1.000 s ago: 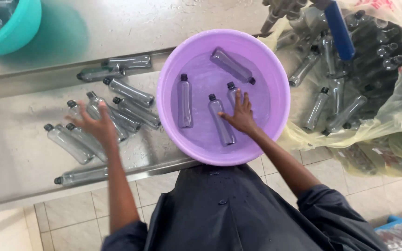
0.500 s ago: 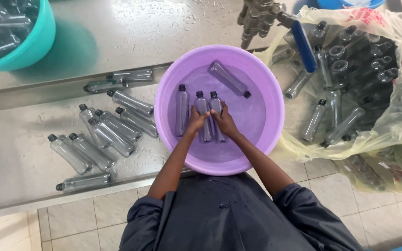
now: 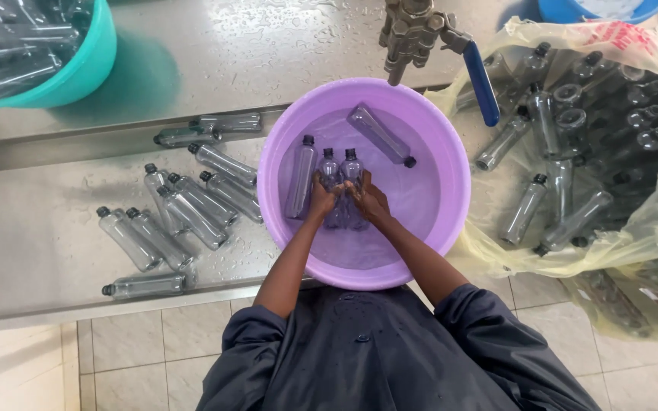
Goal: Rinsing plastic bottles in a basin of water and organizing them on a metal surface.
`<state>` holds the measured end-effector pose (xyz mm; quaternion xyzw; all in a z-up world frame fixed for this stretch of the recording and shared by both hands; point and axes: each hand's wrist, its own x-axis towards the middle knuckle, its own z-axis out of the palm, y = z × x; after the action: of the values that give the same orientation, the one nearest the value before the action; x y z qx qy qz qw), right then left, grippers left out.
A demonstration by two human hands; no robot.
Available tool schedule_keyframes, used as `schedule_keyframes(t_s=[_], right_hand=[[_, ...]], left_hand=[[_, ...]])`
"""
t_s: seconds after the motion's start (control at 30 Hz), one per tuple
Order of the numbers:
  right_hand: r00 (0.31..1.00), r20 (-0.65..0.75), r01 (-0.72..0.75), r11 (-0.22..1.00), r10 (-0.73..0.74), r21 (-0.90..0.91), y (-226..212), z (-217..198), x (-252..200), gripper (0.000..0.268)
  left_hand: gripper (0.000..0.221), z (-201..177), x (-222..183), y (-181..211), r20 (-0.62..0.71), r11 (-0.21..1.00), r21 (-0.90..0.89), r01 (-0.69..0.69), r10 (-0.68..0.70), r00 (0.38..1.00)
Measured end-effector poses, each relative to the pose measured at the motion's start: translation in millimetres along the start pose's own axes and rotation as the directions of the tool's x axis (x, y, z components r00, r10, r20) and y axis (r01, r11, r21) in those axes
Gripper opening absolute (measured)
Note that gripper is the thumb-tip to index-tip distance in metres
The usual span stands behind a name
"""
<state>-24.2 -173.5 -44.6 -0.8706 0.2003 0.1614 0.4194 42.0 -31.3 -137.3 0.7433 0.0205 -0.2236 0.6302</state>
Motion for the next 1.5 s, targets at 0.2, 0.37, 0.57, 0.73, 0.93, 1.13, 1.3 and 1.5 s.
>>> schedule_keyframes(t_s=[0.2,0.37,0.57,0.73,0.93,1.13,1.3,1.5], right_hand=[[0.999,0.024,0.021,0.999,-0.022,0.04,0.4,3.3,5.3,0.086],[0.999,-0.03,0.024,1.0,-0.024,0.005,14.6,13.0,24.6,0.079],[1.0,-0.008,-0.016,0.999,0.016,-0.032,13.5,8.2,11.4,0.085],[0.998,-0.028,0.057,0.997,-0.055,0.055,-4.1,13.1,16.8,0.083],[1.0,-0.02,0.022,0.995,-0.02,0.095,-49.8,-21.9,-18.6,0.089],[0.999,-0.039,0.002,0.999,0.0,0.053,-23.2,-13.2,-14.8,0.084],[0.999,-0.041,-0.017,0.999,0.018,0.038,-1.5,0.2,2.6,0.092],[0.999,-0.049,0.025,0.999,-0.024,0.026,91.0,54.6,107.1,0.083]], left_hand=[[0.101,-7.3,12.0,-27.6,0.011,0.995,0.08,0.064,-0.065,0.998],[0.113,-6.6,5.5,-10.4,0.073,0.996,0.075,0.056,-0.061,0.995],[0.104,-9.9,4.0,-13.8,0.041,0.989,0.146,0.019,-0.025,0.999],[0.099,-10.4,6.0,-27.6,0.072,0.998,0.062,0.003,-0.008,0.997],[0.101,-8.1,5.9,-9.1,0.038,0.997,0.048,-0.057,0.055,0.998],[0.104,-6.1,14.3,-17.1,0.073,0.998,0.057,-0.039,0.035,0.997],[0.107,-4.7,6.6,-9.0,0.04,0.998,0.06,-0.011,0.008,0.999],[0.107,-6.7,6.1,-6.6,0.045,0.999,0.042,-0.031,0.029,0.999]])
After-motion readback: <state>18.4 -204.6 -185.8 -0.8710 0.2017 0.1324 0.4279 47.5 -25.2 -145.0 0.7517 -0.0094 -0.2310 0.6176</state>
